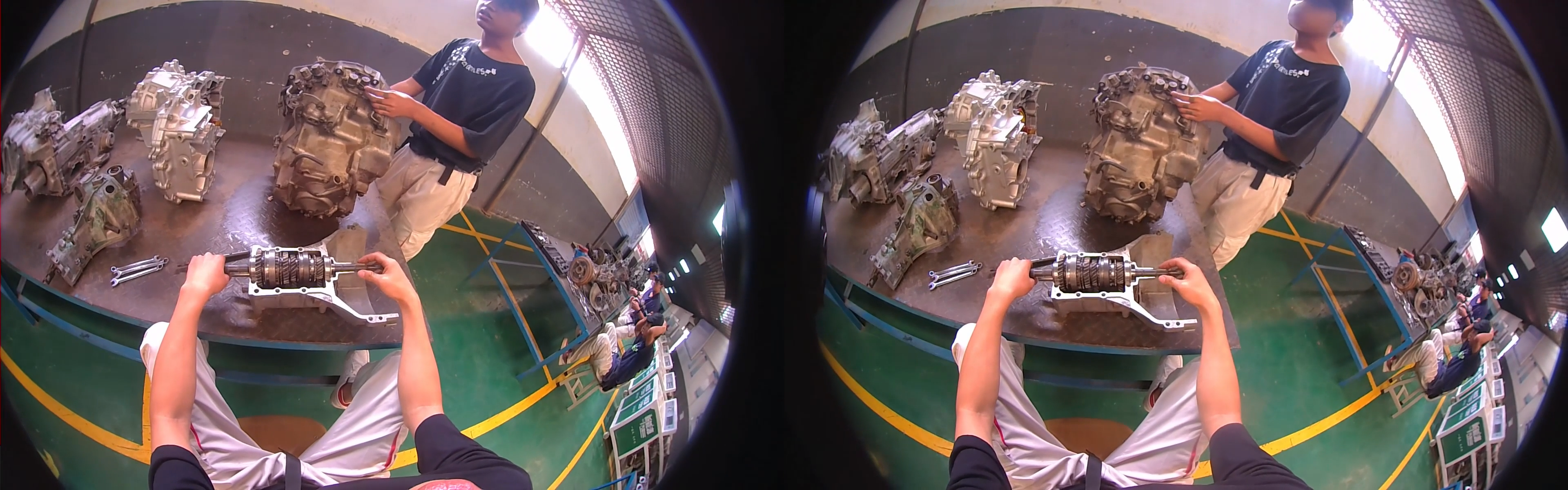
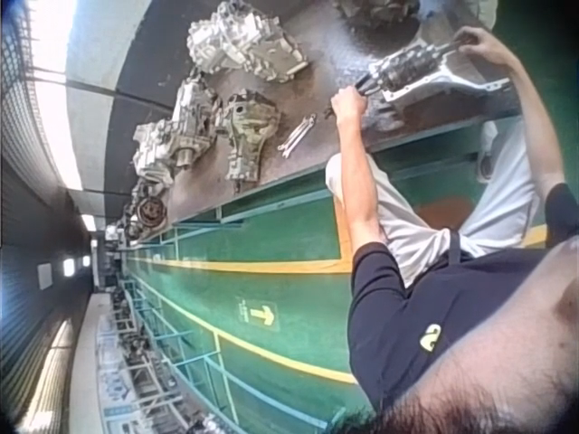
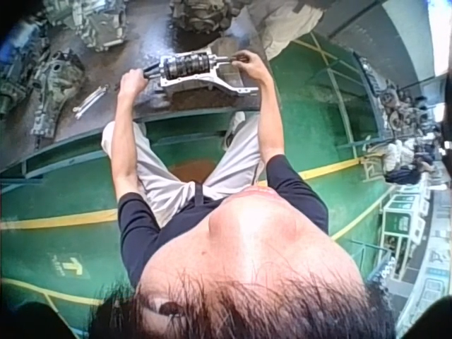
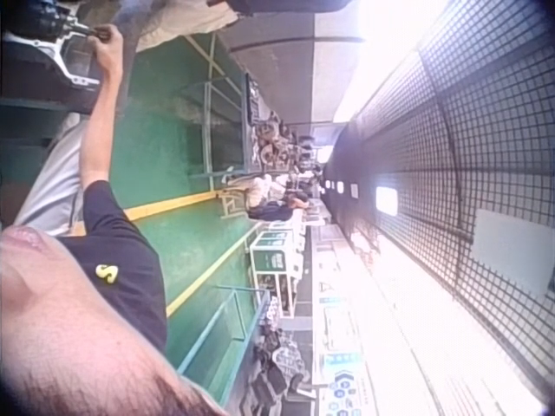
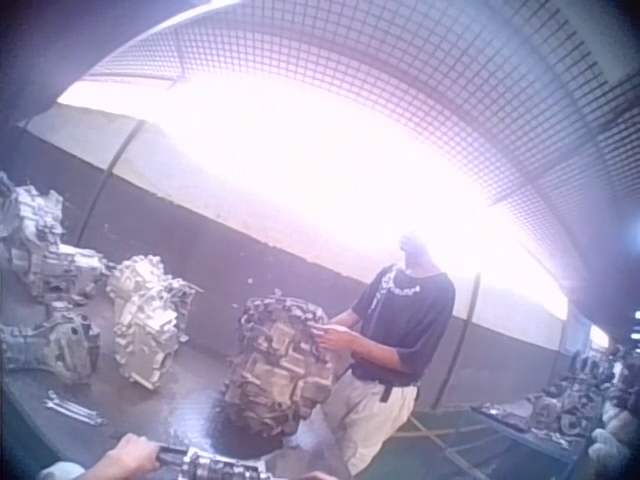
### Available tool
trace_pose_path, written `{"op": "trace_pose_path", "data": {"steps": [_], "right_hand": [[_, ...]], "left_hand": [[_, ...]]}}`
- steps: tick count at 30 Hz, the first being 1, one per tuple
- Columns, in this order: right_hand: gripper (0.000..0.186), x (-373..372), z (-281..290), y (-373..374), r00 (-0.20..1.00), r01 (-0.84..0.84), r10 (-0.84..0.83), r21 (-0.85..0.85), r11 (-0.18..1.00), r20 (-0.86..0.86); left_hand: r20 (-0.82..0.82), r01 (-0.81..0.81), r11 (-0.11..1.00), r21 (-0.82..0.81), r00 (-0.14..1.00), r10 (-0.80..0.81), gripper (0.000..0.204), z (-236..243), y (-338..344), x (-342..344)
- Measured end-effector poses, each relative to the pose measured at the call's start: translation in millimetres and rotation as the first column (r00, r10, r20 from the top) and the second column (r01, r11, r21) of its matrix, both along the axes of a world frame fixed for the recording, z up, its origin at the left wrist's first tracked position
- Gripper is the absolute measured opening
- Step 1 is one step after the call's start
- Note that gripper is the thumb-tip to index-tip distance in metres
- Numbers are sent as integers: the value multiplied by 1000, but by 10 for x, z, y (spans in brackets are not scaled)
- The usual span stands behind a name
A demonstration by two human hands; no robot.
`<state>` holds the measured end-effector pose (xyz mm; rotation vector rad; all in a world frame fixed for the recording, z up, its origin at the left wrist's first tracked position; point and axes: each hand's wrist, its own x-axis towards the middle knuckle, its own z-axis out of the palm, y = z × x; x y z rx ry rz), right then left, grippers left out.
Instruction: The person holds and turns a transmission shaft assembly by hand over a metal tray on a workbench, while another person handles a larger transmission housing nearby.
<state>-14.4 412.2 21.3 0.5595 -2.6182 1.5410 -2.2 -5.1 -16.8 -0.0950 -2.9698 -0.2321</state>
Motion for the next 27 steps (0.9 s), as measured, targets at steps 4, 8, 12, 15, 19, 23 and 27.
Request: {"op": "trace_pose_path", "data": {"steps": [4,8,12,15,19,23,27], "right_hand": [[33,-29,-43,7,999,45,-43,58,997,-27],[31,-37,-61,1,997,56,-52,58,997,-52],[29,-35,-61,-18,995,61,-55,68,996,-88],[27,-22,-43,-34,990,48,-36,83,995,-139],[24,-21,-43,-39,985,48,-31,98,994,-169],[22,-38,-48,-48,982,62,-40,110,992,-185],[21,-46,-48,-51,978,55,-30,120,991,-204]], "left_hand": [[0,-1,1000,-4,1000,1,23,-21,-4,-20],[2,-2,1000,1,1000,2,23,-42,-15,-36],[-2,2,1000,-4,1000,-2,23,-40,-12,-37],[-9,1,1000,1,1000,-1,22,-23,-10,-17],[-37,12,1000,6,999,-12,21,-20,-4,-4],[-48,11,1000,5,999,-11,20,-53,-19,-26],[-35,10,1000,3,999,-10,21,-43,-12,-27]]}}
